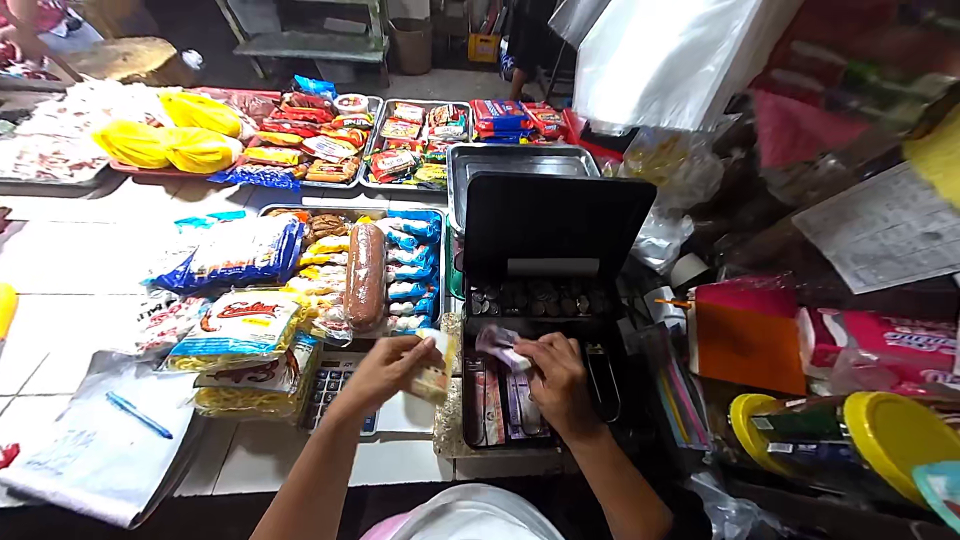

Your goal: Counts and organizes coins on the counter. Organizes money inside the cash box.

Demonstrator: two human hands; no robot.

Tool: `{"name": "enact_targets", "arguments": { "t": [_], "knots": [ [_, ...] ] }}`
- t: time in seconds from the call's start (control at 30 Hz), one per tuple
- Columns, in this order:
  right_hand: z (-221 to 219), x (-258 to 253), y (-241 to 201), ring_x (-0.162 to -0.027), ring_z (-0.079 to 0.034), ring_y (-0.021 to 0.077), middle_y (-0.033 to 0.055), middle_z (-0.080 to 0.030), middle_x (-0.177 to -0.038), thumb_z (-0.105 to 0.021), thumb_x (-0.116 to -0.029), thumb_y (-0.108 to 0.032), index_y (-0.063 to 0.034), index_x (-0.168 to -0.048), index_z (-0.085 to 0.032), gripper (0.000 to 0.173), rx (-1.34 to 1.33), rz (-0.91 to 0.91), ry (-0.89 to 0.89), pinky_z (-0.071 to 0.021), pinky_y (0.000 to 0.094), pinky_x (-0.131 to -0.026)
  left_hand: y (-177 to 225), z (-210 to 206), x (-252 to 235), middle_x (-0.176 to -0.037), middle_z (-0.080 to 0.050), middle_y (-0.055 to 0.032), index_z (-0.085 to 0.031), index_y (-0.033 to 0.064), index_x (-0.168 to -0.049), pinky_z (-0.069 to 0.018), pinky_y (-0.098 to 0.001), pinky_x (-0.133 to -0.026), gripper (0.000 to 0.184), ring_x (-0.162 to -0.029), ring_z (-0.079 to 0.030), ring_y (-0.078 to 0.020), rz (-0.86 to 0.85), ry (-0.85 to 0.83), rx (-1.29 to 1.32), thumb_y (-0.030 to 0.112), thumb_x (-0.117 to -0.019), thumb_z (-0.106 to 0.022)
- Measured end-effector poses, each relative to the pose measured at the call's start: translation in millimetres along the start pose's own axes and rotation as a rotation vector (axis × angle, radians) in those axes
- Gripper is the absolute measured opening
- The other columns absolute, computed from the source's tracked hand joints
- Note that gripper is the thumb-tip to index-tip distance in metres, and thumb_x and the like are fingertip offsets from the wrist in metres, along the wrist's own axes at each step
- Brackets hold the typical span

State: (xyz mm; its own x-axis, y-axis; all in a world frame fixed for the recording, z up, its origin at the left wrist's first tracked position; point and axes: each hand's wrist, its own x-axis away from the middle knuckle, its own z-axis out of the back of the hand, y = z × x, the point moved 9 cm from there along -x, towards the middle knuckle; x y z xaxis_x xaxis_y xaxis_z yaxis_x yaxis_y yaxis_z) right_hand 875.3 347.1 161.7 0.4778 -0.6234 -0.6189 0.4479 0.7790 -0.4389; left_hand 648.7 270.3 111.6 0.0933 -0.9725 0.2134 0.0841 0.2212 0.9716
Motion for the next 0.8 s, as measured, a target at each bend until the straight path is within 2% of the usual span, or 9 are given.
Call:
{"name": "enact_targets", "arguments": {
  "t": [0.07, 0.1, 0.23, 0.37, 0.43, 0.53, 0.63, 0.7, 0.8],
  "knots": [
    [17.6, 2.5, -20.3, -0.109, -0.064, 0.0257, 0.0082, -0.072, -0.126, -0.062, -0.0956, -0.017, -0.0205, -0.097, -0.078, 0.016, 0.013, 0.097, 0.051, -0.0450, 0.0441, -0.094, -3.2, -43.6, -2.4, -0.095, -0.075, -0.0021, -0.071, 0.0048, -0.109, -0.0605, -0.0323, -0.073, 0.066, -0.082, -0.071, -0.0107, 0.103, -0.180, 0.174, 0.055, -0.1066, -0.027],
    [23.0, 6.6, -29.0, -0.115, -0.061, 0.0248, 0.0077, -0.068, -0.131, -0.062, -0.0992, -0.023, -0.0251, -0.101, -0.075, 0.014, 0.023, 0.137, 0.071, -0.0425, 0.0438, -0.099, 0.3, -63.6, -4.0, -0.094, -0.075, -0.0006, -0.069, 0.0065, -0.108, -0.0611, -0.0319, -0.074, 0.061, -0.083, -0.072, -0.0100, 0.127, -0.221, 0.290, 0.055, -0.1053, -0.032],
    [35.6, 34.0, -40.9, -0.117, -0.054, 0.0193, 0.0026, -0.060, -0.124, -0.065, -0.0989, -0.024, -0.0298, -0.110, -0.072, 0.014, 0.016, 0.171, 0.124, -0.0376, 0.0405, -0.105, 10.0, -87.7, -19.7, -0.082, -0.074, -0.0004, -0.070, 0.0012, -0.099, -0.0606, -0.0282, -0.076, 0.008, -0.076, -0.071, -0.0084, 0.103, -0.054, 0.537, 0.006, -0.0977, -0.064],
    [37.2, 60.1, -28.4, -0.122, -0.054, 0.0183, 0.0050, -0.061, -0.125, -0.066, -0.0984, -0.031, -0.0268, -0.110, -0.074, 0.015, -0.110, 0.127, 0.013, -0.0440, 0.0349, -0.106, 4.7, -70.6, -36.7, -0.072, -0.068, 0.0023, -0.068, 0.0030, -0.086, -0.0559, -0.0227, -0.065, 0.020, -0.065, -0.064, -0.0040, 0.014, 0.069, 0.355, 0.012, -0.1023, -0.060],
    [31.6, 69.7, -12.2, -0.116, -0.063, 0.0144, 0.0092, -0.069, -0.121, -0.062, -0.0991, -0.053, -0.0175, -0.102, -0.079, 0.040, -0.257, 0.010, -0.093, -0.0536, 0.0311, -0.098, 4.4, -61.9, -38.1, -0.067, -0.061, 0.0060, -0.068, 0.0045, -0.082, -0.0488, -0.0196, -0.060, 0.028, -0.060, -0.057, 0.0005, -0.075, 0.081, 0.001, 0.023, -0.1025, -0.061],
    [17.1, 73.3, 35.7, -0.076, -0.070, 0.0163, 0.0117, -0.074, -0.088, -0.066, -0.0966, -0.034, -0.0016, -0.086, -0.077, 0.036, -0.198, -0.341, -0.214, -0.0592, 0.0319, -0.069, -2.3, -59.5, -33.8, -0.075, -0.068, -0.0006, -0.072, 0.0023, -0.090, -0.0541, -0.0292, -0.069, 0.029, -0.068, -0.063, -0.0052, -0.048, -0.047, -0.305, 0.031, -0.0934, -0.072],
    [-24.6, 76.7, 56.6, -0.110, -0.068, 0.0387, 0.0229, -0.072, -0.111, -0.063, -0.0959, -0.016, 0.0023, -0.110, -0.074, 0.025, 0.067, -0.727, -0.748, -0.0508, 0.0573, -0.098, -16.8, -74.7, -30.5, -0.088, -0.071, -0.0060, -0.071, -0.0005, -0.100, -0.0572, -0.0331, -0.076, 0.022, -0.075, -0.066, -0.0107, 0.026, -0.322, -0.356, 0.013, -0.0853, -0.080],
    [-47.8, 79.4, 53.5, -0.120, -0.063, 0.0429, 0.0260, -0.068, -0.121, -0.064, -0.0992, -0.024, 0.0021, -0.120, -0.069, 0.034, 0.187, -0.834, -0.978, -0.0474, 0.0612, -0.101, -15.4, -80.5, -30.9, -0.082, -0.068, -0.0015, -0.070, 0.0018, -0.097, -0.0543, -0.0274, -0.067, 0.014, -0.067, -0.062, -0.0064, -0.005, -0.371, -0.327, 0.010, -0.0874, -0.076],
    [-64.0, 83.0, 51.5, -0.119, -0.063, 0.0415, 0.0268, -0.067, -0.120, -0.063, -0.0975, -0.022, 0.0054, -0.115, -0.069, 0.033, 0.169, -0.915, -1.016, -0.0491, 0.0574, -0.100, -10.3, -79.5, -35.0, -0.084, -0.069, -0.0016, -0.070, 0.0029, -0.097, -0.0557, -0.0279, -0.069, 0.013, -0.070, -0.064, -0.0068, -0.008, -0.354, -0.371, 0.012, -0.0891, -0.074]
  ]
}}
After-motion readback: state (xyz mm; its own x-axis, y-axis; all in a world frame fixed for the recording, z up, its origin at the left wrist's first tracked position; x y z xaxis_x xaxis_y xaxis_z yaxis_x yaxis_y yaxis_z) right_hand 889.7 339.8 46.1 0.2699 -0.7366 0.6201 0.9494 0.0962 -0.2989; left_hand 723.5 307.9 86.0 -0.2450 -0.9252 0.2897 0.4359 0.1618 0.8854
